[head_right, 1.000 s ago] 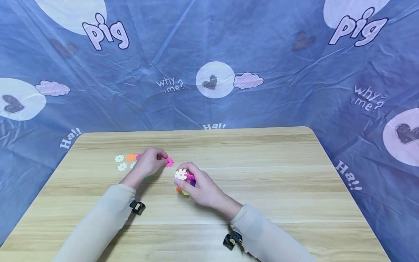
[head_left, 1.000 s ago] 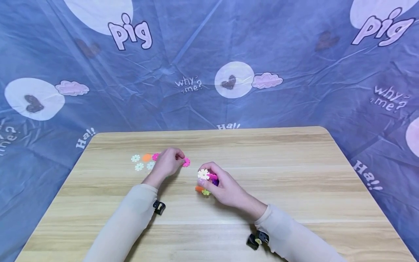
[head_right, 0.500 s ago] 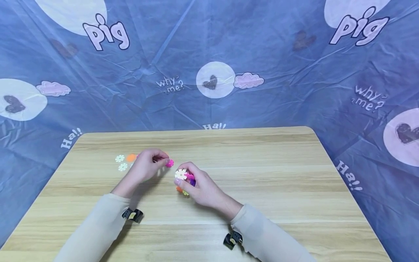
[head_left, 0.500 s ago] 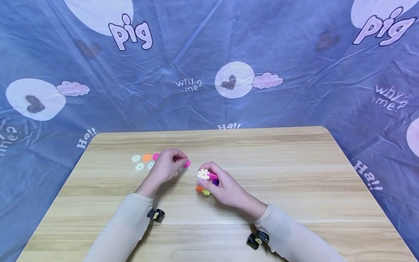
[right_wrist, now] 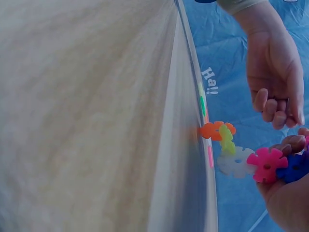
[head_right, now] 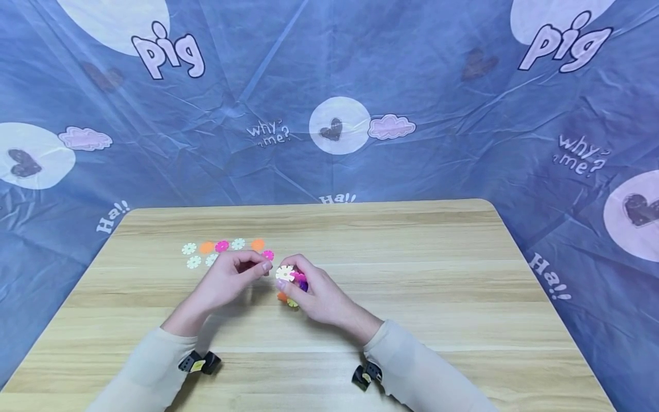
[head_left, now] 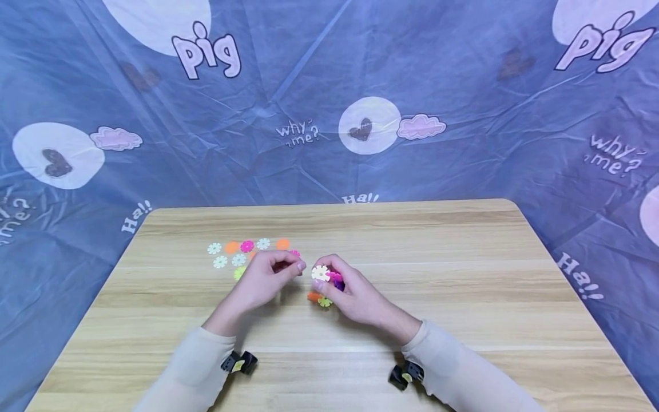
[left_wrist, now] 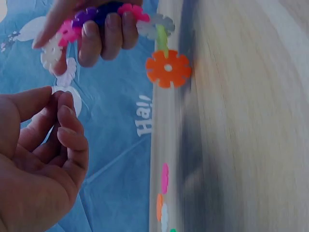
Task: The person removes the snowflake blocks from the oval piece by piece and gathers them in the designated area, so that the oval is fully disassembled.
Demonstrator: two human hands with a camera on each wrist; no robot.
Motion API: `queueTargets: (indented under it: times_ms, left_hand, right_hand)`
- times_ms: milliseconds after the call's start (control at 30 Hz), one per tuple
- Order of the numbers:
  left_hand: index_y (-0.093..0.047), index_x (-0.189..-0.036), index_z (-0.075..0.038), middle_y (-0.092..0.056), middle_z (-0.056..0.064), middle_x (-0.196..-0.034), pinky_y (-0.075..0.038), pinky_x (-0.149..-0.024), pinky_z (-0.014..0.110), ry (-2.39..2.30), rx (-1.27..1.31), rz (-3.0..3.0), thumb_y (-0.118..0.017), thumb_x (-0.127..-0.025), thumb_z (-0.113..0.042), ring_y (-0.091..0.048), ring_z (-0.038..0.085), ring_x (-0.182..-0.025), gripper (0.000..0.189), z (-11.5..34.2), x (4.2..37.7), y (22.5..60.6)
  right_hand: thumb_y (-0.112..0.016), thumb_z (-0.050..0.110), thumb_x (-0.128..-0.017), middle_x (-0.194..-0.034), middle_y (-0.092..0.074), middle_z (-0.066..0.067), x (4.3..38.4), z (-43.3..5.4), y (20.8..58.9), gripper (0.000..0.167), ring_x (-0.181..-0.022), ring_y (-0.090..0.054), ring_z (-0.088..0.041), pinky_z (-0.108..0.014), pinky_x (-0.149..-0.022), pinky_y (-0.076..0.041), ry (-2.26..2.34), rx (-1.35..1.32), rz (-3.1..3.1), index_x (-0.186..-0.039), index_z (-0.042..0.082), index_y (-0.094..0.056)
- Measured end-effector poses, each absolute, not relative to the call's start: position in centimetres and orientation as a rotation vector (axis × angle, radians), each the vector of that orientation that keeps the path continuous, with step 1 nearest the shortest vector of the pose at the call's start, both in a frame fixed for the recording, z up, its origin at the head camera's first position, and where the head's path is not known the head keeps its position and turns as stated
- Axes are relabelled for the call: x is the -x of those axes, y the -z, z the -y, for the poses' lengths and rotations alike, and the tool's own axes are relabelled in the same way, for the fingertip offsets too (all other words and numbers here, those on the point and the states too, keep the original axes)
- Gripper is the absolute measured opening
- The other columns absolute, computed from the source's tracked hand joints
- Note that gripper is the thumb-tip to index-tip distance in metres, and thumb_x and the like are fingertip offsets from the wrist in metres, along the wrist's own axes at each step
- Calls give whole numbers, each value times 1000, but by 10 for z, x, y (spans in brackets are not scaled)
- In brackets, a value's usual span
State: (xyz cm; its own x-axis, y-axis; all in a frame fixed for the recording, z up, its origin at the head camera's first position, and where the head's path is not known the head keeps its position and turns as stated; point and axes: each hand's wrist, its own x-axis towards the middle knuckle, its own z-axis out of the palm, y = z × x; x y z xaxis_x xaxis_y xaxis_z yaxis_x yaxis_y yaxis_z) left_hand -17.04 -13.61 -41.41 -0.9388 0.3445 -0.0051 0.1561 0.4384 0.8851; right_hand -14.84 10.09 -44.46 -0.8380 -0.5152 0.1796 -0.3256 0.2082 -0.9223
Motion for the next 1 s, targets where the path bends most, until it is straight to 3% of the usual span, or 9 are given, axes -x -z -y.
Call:
queueTargets:
  times_ms: [133, 367, 600, 833, 1000]
  left_hand:
    - [-80, -108, -1, -75, 18, -97, -53, -68, 23, -1519, -479, -2455, -72, -104, -16, -62, 22, -81, 17, 134, 165, 411]
    - [-80, -105, 1, -74, 21, -91, -49, -63, 22, -1522, -533, -2410, -70, -105, -16, -57, 12, -72, 19, 131, 164, 409]
    - [-81, -102, 1, -78, 12, -92, -55, -70, 24, -1529, -515, -2381, -72, -104, -16, -67, 29, -81, 19, 130, 166, 408]
    - [-80, -100, 2, -79, 12, -92, -54, -73, 23, -1536, -522, -2344, -71, -103, -13, -65, 20, -82, 18, 128, 164, 405]
    - [-78, -98, 4, -78, 9, -92, -55, -80, 25, -1564, -498, -2306, -68, -105, -11, -67, 25, -90, 19, 130, 165, 407]
  right_hand:
    - [-65, 19, -108, -91, -68, -5, 149, -101, 444, 27, -78, -64, -9, -26, -72, -56, 1681, 823, -2308, -132, 9, -58]
    - [-66, 19, -108, -102, -72, -6, 149, -101, 446, 31, -84, -69, -13, -26, -74, -59, 1663, 833, -2295, -137, 12, -57]
    - [-70, 19, -105, -116, -75, -8, 148, -102, 444, 40, -98, -73, -12, -30, -87, -64, 1652, 803, -2282, -141, 12, -55]
    - [-76, 21, -102, -117, -75, -6, 148, -102, 443, 44, -98, -73, -11, -29, -86, -63, 1646, 771, -2296, -141, 15, -56]
    - [-78, 19, -100, -114, -74, -10, 148, -103, 442, 47, -97, -72, -14, -29, -85, -63, 1671, 727, -2266, -141, 10, -56]
